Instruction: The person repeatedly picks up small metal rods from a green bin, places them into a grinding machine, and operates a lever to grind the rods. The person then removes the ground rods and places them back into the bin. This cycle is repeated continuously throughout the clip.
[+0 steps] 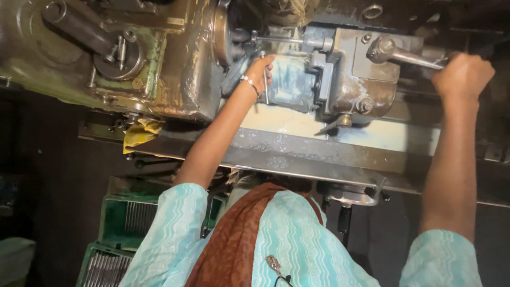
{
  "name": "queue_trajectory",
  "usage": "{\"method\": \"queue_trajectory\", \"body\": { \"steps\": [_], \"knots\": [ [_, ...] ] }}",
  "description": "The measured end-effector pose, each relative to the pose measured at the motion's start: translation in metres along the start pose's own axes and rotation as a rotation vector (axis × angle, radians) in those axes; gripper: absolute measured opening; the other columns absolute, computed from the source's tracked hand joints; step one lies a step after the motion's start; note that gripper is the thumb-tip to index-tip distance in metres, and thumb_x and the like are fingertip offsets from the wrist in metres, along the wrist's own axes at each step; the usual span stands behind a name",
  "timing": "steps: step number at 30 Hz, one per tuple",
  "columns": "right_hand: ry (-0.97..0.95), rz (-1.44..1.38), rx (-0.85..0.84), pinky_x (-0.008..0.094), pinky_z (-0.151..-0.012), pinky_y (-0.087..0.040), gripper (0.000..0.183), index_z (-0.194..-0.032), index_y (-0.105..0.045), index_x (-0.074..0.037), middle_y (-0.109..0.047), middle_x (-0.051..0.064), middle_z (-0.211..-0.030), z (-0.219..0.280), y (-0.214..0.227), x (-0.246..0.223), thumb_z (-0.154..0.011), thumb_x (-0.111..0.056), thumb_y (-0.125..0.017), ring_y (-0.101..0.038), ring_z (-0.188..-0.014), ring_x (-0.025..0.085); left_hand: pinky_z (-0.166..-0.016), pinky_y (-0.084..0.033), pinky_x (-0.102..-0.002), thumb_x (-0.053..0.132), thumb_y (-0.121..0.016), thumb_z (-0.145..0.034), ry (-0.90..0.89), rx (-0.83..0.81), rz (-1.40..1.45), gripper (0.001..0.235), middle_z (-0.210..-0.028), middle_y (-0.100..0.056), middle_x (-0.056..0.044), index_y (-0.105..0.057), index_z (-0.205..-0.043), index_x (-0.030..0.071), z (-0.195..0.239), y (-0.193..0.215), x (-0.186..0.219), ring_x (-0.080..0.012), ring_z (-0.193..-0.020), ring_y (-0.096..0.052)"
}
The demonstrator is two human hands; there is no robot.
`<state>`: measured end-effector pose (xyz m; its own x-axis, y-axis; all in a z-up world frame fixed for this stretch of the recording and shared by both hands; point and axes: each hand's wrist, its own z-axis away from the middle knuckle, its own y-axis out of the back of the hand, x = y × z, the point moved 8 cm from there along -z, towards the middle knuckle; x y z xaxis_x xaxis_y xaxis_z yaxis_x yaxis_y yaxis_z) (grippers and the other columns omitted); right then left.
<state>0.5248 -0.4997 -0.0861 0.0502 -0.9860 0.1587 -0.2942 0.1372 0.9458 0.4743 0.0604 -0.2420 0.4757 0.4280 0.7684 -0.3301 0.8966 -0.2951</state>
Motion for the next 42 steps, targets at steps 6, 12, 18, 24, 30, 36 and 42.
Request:
{"method": "queue_trajectory", "body": {
  "steps": [6, 12, 18, 24, 30, 36, 42],
  "knots": [
    [-0.004, 0.066, 0.015, 0.04, -0.069, -0.056, 0.018, -0.083, -0.081, -0.013, -0.074, 0.016, -0.075, -0.007, 0.001, -0.002, -0.071, -0.026, -0.081, -0.074, -0.072, 0.034, -0.053, -0.042, -0.032, 0.026, -0.075, -0.087, -0.008, 0.021, 0.097, 0.024, -0.076, -0.057, 0.004, -0.055, -0.098, 0.022, -0.01, 0.005, 0.007, -0.0115, -0.061, -0.051],
    [0.051, 0.034, 0.05, 0.038, -0.075, -0.056, 0.017, -0.089, -0.081, -0.015, -0.074, 0.013, -0.077, 0.001, -0.009, 0.0, -0.075, -0.025, -0.078, -0.074, -0.074, 0.03, -0.066, -0.05, -0.037, 0.023, -0.074, -0.083, 0.022, -0.049, 0.157, 0.027, -0.092, -0.069, 0.0, -0.059, -0.105, 0.02, -0.009, 0.007, -0.003, -0.0176, -0.079, -0.066],
    [0.014, 0.124, -0.045, 0.038, -0.068, -0.055, 0.026, -0.078, -0.08, -0.012, -0.075, 0.013, -0.072, 0.001, -0.014, 0.003, -0.073, -0.037, -0.084, -0.074, -0.073, 0.03, -0.071, -0.047, -0.039, 0.009, -0.072, -0.078, -0.167, 0.137, 0.324, 0.033, -0.099, -0.069, -0.004, -0.056, -0.105, 0.019, -0.007, -0.012, -0.007, -0.0212, -0.09, -0.067],
    [0.064, 0.223, -0.173, 0.037, -0.062, -0.056, 0.036, -0.076, -0.081, -0.011, -0.078, 0.014, -0.075, -0.03, -0.018, -0.001, -0.074, -0.046, -0.087, -0.077, -0.074, 0.029, -0.074, -0.047, -0.037, 0.005, -0.07, -0.081, -0.12, 0.024, 0.607, 0.017, -0.09, -0.063, -0.005, -0.062, -0.095, 0.01, -0.038, -0.053, -0.008, -0.0194, -0.084, -0.06],
    [-0.015, 0.193, -0.162, 0.038, -0.064, -0.056, 0.024, -0.077, -0.082, -0.011, -0.078, 0.014, -0.075, -0.003, -0.003, -0.01, -0.081, -0.035, -0.083, -0.077, -0.074, 0.031, -0.072, -0.047, -0.035, 0.01, -0.065, -0.082, -0.161, 0.041, 0.783, 0.007, -0.082, -0.061, -0.003, -0.063, -0.088, 0.011, -0.062, -0.061, 0.026, -0.0189, -0.078, -0.058],
    [-0.134, 0.112, -0.145, 0.039, -0.067, -0.057, 0.023, -0.079, -0.08, -0.008, -0.077, 0.018, -0.082, 0.032, 0.015, -0.021, -0.076, -0.031, -0.083, -0.076, -0.076, 0.035, -0.062, -0.043, -0.044, 0.026, -0.067, -0.088, 0.06, 0.109, 0.472, 0.015, -0.081, -0.051, -0.005, -0.059, -0.087, 0.014, -0.052, -0.046, 0.007, -0.026, -0.072, -0.049],
    [-0.071, 0.168, -0.042, 0.038, -0.064, -0.056, 0.022, -0.075, -0.08, -0.008, -0.076, 0.017, -0.079, -0.011, 0.013, -0.009, -0.074, -0.03, -0.081, -0.075, -0.073, 0.034, -0.083, -0.056, -0.045, 0.009, -0.053, -0.094, -0.072, 0.094, 1.014, 0.019, -0.107, -0.067, -0.01, -0.063, -0.11, 0.009, -0.047, -0.044, -0.015, -0.0267, -0.096, -0.066]
  ]
}}
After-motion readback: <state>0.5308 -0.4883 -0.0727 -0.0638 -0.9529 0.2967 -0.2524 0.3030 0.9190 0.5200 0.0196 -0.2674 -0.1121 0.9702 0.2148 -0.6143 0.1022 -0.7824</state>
